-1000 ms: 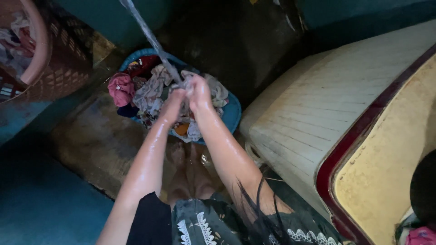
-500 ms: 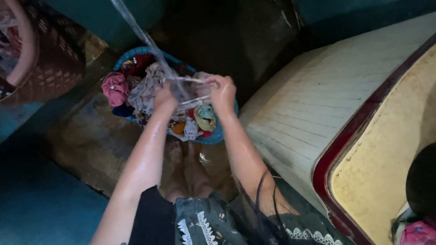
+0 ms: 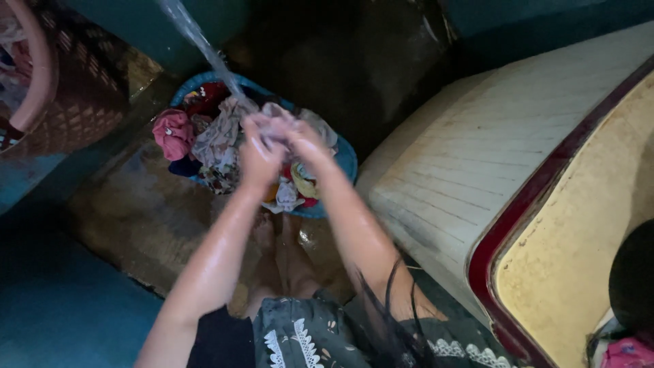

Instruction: The person is hand washing clothes in a basin under running water in a bathroom.

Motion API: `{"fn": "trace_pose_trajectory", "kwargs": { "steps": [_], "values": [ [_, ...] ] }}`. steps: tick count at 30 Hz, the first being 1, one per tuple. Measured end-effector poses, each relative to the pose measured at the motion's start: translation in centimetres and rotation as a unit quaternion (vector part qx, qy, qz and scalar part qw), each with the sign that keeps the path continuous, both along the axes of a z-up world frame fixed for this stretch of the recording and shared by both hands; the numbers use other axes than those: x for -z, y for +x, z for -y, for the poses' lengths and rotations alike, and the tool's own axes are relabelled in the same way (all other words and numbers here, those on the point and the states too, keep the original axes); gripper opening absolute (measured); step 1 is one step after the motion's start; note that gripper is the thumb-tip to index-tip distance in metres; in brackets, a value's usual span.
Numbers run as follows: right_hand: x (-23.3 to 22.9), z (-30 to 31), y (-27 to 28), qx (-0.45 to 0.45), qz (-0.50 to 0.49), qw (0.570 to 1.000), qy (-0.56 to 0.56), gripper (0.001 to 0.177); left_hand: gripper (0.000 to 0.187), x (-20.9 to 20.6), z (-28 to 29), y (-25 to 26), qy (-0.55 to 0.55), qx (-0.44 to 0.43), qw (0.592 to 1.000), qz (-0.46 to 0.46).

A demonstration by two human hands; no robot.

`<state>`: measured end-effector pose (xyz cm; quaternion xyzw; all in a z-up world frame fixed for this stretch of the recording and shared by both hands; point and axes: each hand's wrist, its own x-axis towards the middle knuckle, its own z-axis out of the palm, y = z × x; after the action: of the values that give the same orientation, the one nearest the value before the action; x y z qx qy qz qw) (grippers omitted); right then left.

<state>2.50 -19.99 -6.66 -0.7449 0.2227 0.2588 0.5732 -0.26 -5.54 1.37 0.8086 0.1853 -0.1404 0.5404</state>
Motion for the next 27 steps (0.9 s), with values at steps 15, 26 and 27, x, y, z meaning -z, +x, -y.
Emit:
{"fn": "trace_pose_trajectory", "kwargs": {
  "steps": [15,26,27],
  "values": [
    [-7.2,-5.8,2.4,-0.084,0.180,0.924,-0.328,0.037,0.038,11.2,2.7,-2.3,-0.569,-0.337,0.743,-0.107],
    [3.4,-4.8,2.5,0.030,0.077,0.994,0.071,0.038,0.030,18.1,-2.7,-1.4,-0.405,-0.154,0.899,-0.063],
    [3.5,-4.7,4.0,0.035,0.045,0.989,0.133,0.038,0.032,18.7,-3.0,-1.3,-0.316,-0.043,0.948,0.004]
  ]
}}
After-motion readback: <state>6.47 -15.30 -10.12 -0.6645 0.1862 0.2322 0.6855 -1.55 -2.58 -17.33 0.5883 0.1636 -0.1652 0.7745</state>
